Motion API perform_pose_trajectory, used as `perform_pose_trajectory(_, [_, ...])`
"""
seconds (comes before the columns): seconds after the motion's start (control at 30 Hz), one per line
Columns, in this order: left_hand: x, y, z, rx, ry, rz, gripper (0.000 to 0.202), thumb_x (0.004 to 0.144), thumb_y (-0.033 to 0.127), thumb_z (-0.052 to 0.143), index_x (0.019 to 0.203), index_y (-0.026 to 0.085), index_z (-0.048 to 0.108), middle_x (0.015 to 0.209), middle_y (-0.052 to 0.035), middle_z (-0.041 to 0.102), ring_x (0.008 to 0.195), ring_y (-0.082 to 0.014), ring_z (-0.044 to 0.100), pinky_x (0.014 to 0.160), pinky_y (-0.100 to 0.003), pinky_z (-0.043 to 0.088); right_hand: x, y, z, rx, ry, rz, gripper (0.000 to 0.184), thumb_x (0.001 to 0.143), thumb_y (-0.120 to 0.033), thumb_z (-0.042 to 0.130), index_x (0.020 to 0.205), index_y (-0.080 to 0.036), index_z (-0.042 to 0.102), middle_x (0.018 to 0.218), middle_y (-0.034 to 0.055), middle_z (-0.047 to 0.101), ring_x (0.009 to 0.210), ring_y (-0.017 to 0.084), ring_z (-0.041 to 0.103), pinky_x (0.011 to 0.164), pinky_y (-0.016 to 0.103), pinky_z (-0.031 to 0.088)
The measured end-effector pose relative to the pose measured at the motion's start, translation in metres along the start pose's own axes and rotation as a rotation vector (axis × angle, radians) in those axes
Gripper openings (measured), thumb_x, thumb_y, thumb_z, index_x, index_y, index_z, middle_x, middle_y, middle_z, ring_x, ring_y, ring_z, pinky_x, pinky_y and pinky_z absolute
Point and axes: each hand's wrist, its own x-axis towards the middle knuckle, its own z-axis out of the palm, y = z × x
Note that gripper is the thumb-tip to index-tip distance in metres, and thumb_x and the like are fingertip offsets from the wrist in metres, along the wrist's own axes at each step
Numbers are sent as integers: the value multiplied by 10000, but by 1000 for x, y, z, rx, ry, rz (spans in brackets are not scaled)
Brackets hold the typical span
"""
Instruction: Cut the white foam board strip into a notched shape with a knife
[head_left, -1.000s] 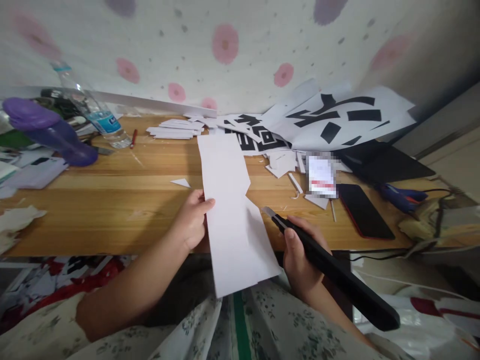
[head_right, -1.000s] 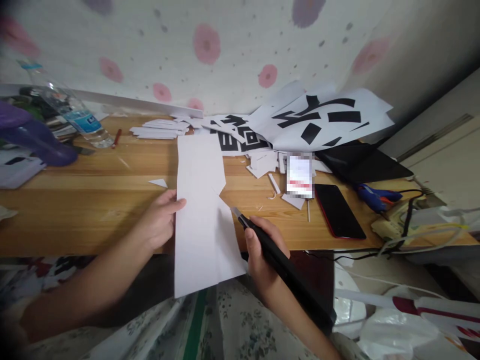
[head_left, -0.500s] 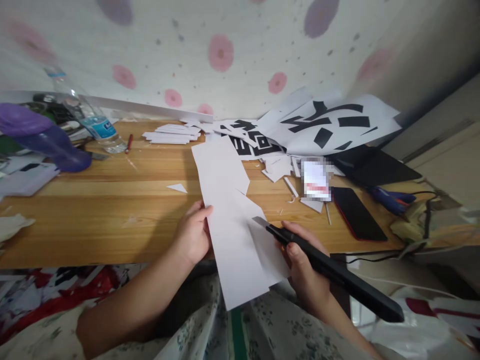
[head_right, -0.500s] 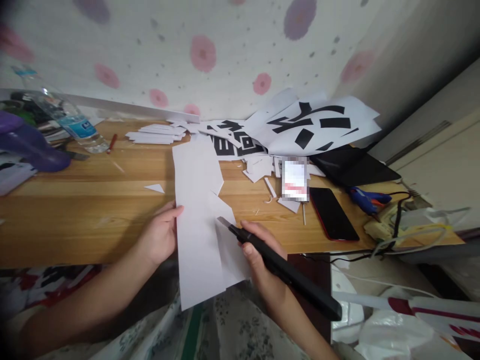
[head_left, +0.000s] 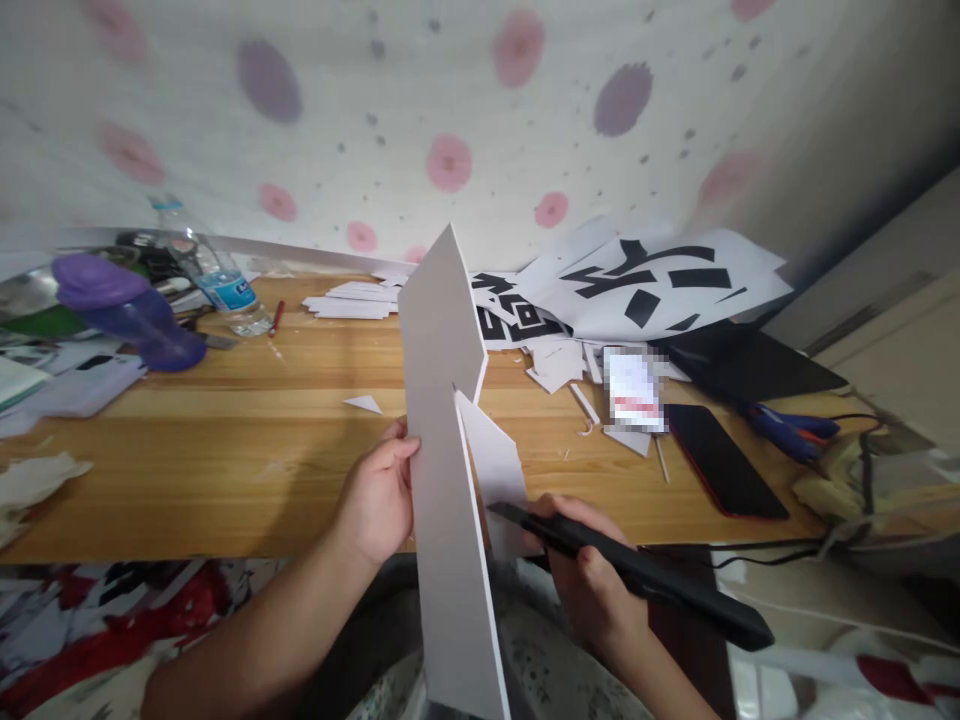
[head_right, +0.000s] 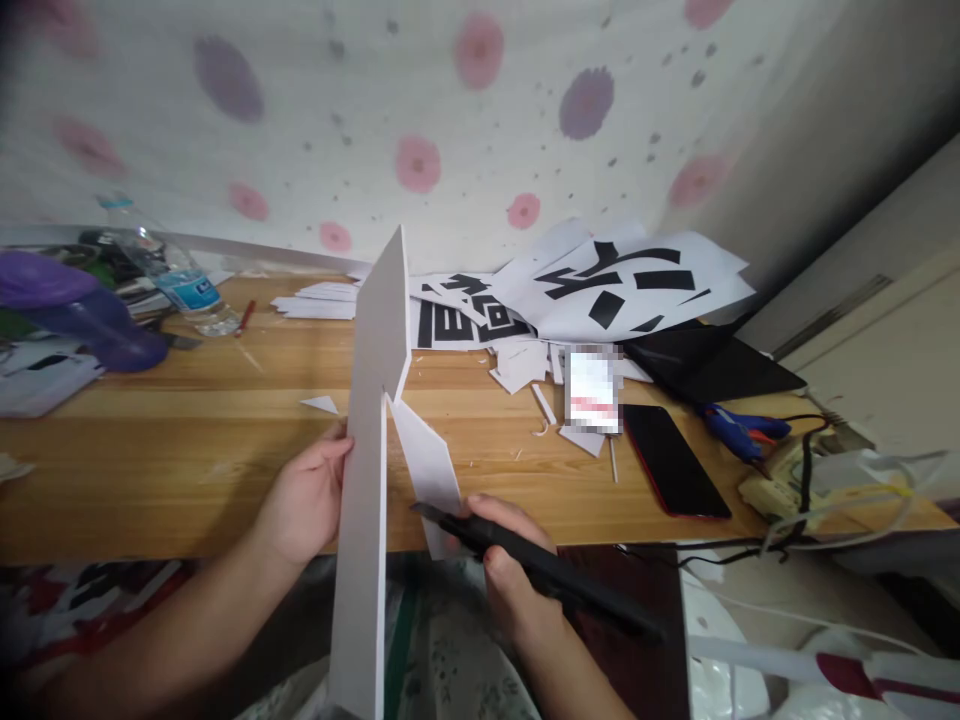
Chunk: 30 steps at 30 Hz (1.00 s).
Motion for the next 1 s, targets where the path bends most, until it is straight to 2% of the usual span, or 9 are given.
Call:
perform_pose_trajectory(0.07, [-2,2,0,-25,-14,-36,184,649,125,573,813,191,624,698,7,678,587,-140,632,553,-240,512,5,-9,-1,50,-92,6,311,913,-486,530,1157,-345,661,925,45,734,717,205,719,582,330,598])
perform_pose_trajectory(0.13, [-4,2,-1,-67,-29,-73,89,707,160,609,787,188,635,637,14,647,527,-121,601,508,-222,504,13,-18,-3,-42,-202,-47,304,916,-445,545,1177,-335,654,945,53,746,816,226,730,661,354,617])
perform_pose_trajectory(0.27, [-5,0,-4,-158,-114,-105,95,765,261,710,753,181,661,584,27,609,501,-89,579,523,-181,522,27,-27,-3,-253,-423,-333,366,916,-407,548,1255,-278,601,917,71,753,914,229,718,758,359,610])
perform_pose_trajectory(0.37, [-6,0,-4,-121,-114,-45,128,732,272,757,743,177,672,592,24,624,499,-89,587,513,-175,520,31,-25,-4,-319,-487,-468,397,940,-394,505,1294,-227,569,872,88,744,873,223,723,734,349,609])
perform_pose_trajectory(0.53, [-8,7,-2,-8,-73,-14,159,732,316,742,720,181,659,512,28,591,373,-84,502,408,-190,443,33,-30,-15,-411,-503,-473,410,934,-401,514,1310,-244,562,886,87,758,883,240,729,743,367,612])
perform_pose_trajectory(0.63, [-9,12,-1,29,-32,-13,162,711,315,733,696,187,634,466,31,568,332,-99,474,345,-202,359,36,-37,-21,-442,-437,-449,380,928,-402,522,1272,-259,597,862,74,762,846,239,733,694,348,618])
perform_pose_trajectory(0.77, [-10,14,2,-25,19,20,183,635,267,765,736,178,642,528,30,618,396,-109,540,406,-200,410,38,-38,-26,-482,-383,-499,361,916,-380,530,1238,-246,624,848,63,765,817,238,736,691,347,624])
perform_pose_trajectory(0.87, [-13,14,3,-47,9,59,273,587,276,801,793,181,649,562,38,633,448,-122,580,446,-205,440,34,-35,-29,-522,-374,-449,372,905,-387,544,1242,-251,625,898,74,763,857,257,732,730,377,623])
perform_pose_trajectory(1.0, [-16,15,5,-27,-9,50,299,594,319,811,788,192,623,543,46,619,384,-111,530,378,-211,385,23,-31,-34,-535,-311,-398,379,902,-380,541,1256,-267,620,949,73,757,907,269,721,760,393,615])
